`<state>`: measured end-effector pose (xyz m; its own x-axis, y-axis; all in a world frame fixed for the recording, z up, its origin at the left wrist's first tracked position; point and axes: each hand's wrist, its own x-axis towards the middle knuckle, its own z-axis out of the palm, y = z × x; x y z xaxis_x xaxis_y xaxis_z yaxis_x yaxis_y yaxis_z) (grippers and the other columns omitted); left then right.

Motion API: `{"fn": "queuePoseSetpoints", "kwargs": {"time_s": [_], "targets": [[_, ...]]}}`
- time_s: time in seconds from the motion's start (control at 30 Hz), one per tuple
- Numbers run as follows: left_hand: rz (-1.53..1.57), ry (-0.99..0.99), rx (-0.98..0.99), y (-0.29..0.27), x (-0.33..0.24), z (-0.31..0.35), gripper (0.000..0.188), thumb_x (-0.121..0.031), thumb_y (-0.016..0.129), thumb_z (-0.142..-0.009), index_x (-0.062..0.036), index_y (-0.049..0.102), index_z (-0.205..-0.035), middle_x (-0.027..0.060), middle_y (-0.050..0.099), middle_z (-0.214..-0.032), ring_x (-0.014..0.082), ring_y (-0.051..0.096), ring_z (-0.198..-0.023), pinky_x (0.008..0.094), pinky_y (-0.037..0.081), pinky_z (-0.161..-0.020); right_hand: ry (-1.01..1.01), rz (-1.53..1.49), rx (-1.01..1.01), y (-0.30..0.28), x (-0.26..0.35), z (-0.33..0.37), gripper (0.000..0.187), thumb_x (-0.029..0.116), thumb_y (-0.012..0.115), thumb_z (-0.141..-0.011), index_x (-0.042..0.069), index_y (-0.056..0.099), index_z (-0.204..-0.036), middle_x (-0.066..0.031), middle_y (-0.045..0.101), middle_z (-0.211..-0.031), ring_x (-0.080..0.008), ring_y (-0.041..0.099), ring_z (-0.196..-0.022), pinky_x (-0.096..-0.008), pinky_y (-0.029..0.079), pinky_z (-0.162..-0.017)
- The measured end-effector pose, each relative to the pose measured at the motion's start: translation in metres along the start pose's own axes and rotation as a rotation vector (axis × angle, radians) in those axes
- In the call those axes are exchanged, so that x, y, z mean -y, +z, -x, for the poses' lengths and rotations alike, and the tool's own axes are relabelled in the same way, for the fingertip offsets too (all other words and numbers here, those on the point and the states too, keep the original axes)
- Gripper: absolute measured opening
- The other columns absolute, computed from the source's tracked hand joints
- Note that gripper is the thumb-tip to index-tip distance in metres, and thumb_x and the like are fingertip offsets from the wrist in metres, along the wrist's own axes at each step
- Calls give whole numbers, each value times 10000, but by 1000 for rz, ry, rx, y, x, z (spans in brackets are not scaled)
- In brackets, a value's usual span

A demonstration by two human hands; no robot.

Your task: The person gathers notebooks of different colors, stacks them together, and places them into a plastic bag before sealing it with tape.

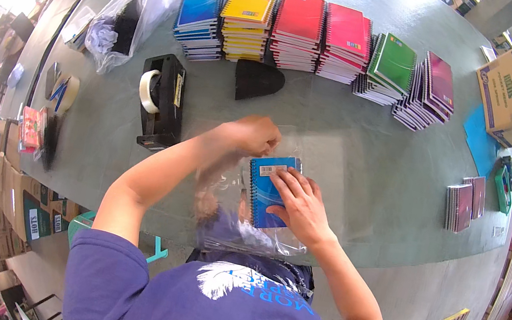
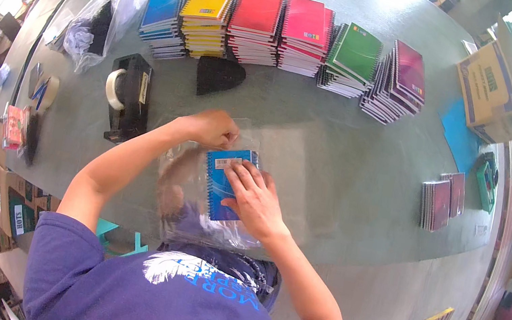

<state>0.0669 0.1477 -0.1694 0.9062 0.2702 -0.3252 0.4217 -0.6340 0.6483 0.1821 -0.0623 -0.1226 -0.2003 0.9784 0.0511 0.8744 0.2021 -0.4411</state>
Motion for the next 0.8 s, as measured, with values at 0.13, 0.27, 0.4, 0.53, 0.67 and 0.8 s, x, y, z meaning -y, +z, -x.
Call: {"fn": "queuePoseSetpoints", "kwargs": {"time_s": [0.13,0.27,0.4,0.53,0.67,0.8], "targets": [[248,-9,-149,6,1,11,238,-182,656,-692,-40,579,-868,151,631,-844,287,591,-776,369,452,-665,-39,7,31,1,-4,-1,628,355,659,-741,111,462,-1285,-62,441,-1320,-252,355,-1271,-468,311,-1007],[228,-165,-12,-4,13,51,268,-232,676,-699,-41,588,-866,129,629,-854,230,586,-802,349,454,-683,-38,21,84,-4,-5,-2,665,407,658,-730,123,454,-1296,-40,421,-1341,-238,335,-1286,-493,319,-994],[129,-402,137,1,16,114,319,-250,702,-693,-42,590,-906,87,627,-837,182,580,-722,326,464,-649,-17,51,94,2,-4,1,686,446,643,-735,126,444,-1309,-35,403,-1355,-229,322,-1294,-504,313,-995],[893,-438,-398,19,-25,129,307,-231,713,-753,-13,586,-929,79,629,-794,167,585,-668,304,465,-590,8,65,-16,14,-4,1,700,474,632,-741,130,436,-1318,-33,396,-1358,-232,316,-1293,-515,300,-999],[1182,-530,-461,84,-62,151,227,-201,624,-840,12,570,-897,75,604,-761,140,563,-626,273,454,-557,10,91,-37,21,0,1,708,484,632,-739,127,437,-1319,-40,394,-1357,-235,313,-1293,-520,303,-992],[959,-669,-515,77,-77,163,209,-211,547,-885,-8,569,-843,57,580,-731,134,569,-669,290,454,-575,-23,28,-23,17,-6,0,710,486,642,-732,114,455,-1307,-56,394,-1363,-259,307,-1296,-499,265,-1015]]}}
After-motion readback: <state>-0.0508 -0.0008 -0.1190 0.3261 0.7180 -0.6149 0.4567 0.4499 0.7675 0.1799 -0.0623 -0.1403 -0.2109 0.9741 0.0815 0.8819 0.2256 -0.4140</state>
